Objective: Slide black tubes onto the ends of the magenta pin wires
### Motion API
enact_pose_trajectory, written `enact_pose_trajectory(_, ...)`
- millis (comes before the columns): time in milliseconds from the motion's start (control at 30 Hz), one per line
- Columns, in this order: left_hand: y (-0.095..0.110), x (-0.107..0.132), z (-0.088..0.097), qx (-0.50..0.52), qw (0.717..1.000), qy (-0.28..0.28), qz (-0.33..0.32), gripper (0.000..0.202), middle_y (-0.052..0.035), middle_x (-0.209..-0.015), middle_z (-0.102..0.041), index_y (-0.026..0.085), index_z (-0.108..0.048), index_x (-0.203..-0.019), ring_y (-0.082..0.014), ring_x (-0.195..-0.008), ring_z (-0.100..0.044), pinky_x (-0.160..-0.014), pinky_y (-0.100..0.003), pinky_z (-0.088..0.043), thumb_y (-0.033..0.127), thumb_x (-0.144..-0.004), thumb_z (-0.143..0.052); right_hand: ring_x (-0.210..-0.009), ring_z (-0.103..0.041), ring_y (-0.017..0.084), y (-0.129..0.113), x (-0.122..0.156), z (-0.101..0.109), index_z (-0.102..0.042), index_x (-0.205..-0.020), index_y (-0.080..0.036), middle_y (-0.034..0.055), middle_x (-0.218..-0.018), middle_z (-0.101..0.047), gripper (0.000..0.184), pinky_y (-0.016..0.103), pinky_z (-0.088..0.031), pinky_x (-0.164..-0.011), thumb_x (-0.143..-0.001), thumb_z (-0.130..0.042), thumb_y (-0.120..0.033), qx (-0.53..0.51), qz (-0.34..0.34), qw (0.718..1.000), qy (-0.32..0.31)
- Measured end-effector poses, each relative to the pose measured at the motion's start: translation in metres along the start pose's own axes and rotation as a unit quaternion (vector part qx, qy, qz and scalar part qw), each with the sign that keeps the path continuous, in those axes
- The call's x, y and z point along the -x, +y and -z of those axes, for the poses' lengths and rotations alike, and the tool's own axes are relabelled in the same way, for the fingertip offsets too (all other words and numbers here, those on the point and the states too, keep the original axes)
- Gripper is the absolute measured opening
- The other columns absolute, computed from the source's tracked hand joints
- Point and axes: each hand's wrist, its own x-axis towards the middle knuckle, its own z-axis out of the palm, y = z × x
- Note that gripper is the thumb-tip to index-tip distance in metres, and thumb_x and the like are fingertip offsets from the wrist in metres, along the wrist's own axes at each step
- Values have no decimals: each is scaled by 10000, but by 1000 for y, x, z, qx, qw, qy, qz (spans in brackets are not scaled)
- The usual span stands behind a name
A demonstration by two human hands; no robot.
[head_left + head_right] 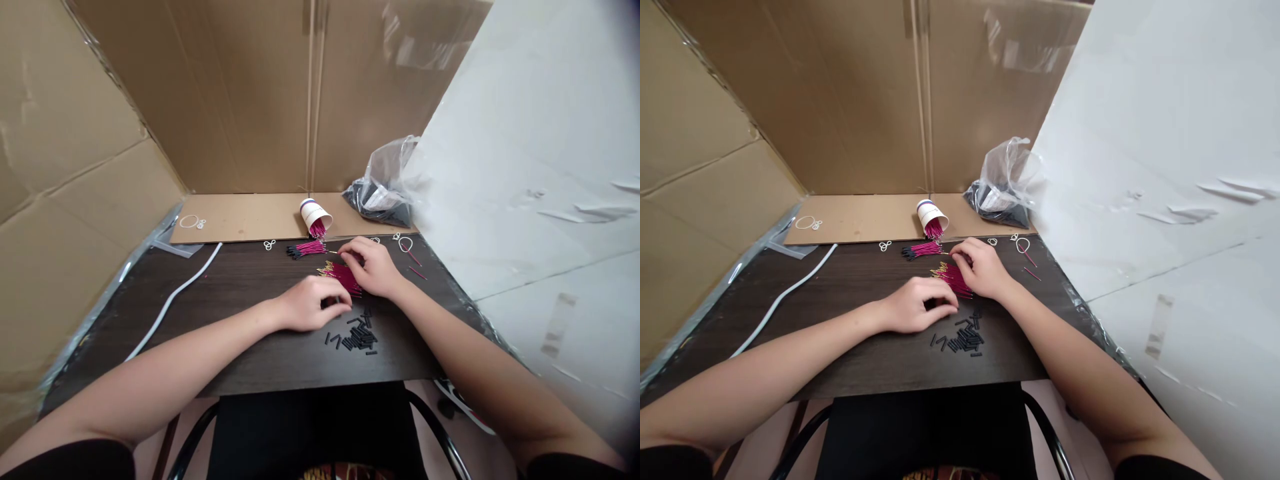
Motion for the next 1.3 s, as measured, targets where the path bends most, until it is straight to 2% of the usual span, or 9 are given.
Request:
enact_pose_trajectory(100,-11,-3,9,21,982,152,111,148,-64,-895,-789,184,-785,-1018,-185,-748,-689,-716,-336,-560,325,-1025,-741,-789,-687,219,-4,0,1,-726,-1014,-222,68,-932,-775,165,378,-546,-740,-1098,-590,-267,-3,-13,1000,17)
enact_pose_trajectory(200,-32,-7,18,96,950,244,169,182,-96,-944,-806,162,-753,-1011,-204,-830,-742,-726,-333,-581,340,-983,-769,-728,-675,204,-7,0,2,-731,-1021,-221,52,-897,-784,151,366,-532,-709,-1091,-604,-265,-7,-16,999,29)
enact_pose_trajectory(367,-51,-10,20,139,941,243,190,215,-119,-954,-811,147,-743,-1019,-218,-859,-772,-692,-324,-589,349,-954,-778,-829,-731,224,-9,0,1,-742,-1044,-231,65,-962,-810,144,387,-577,-804,-1089,-613,-275,-3,7,1000,18)
enact_pose_trajectory(600,-48,-9,18,121,946,234,189,211,-99,-943,-807,154,-766,-1016,-197,-815,-738,-720,-332,-585,352,-948,-797,-859,-743,223,-9,1,-1,-759,-1064,-235,63,-988,-815,143,390,-589,-833,-1088,-621,-262,-16,16,1000,7)
enact_pose_trajectory(867,-46,-10,19,108,949,230,186,189,-92,-943,-809,154,-784,-1002,-188,-800,-714,-768,-341,-577,331,-939,-798,-818,-715,214,-8,1,0,-757,-1053,-228,58,-953,-802,144,381,-574,-798,-1075,-615,-240,-17,18,1000,-1)
enact_pose_trajectory(1300,-43,-9,18,69,957,218,176,187,-61,-867,-778,153,-787,-988,-162,-723,-646,-711,-307,-524,335,-951,-768,-748,-646,184,-8,1,2,-756,-1030,-207,51,-894,-759,143,341,-519,-741,-1073,-620,-212,-1,31,999,-16)
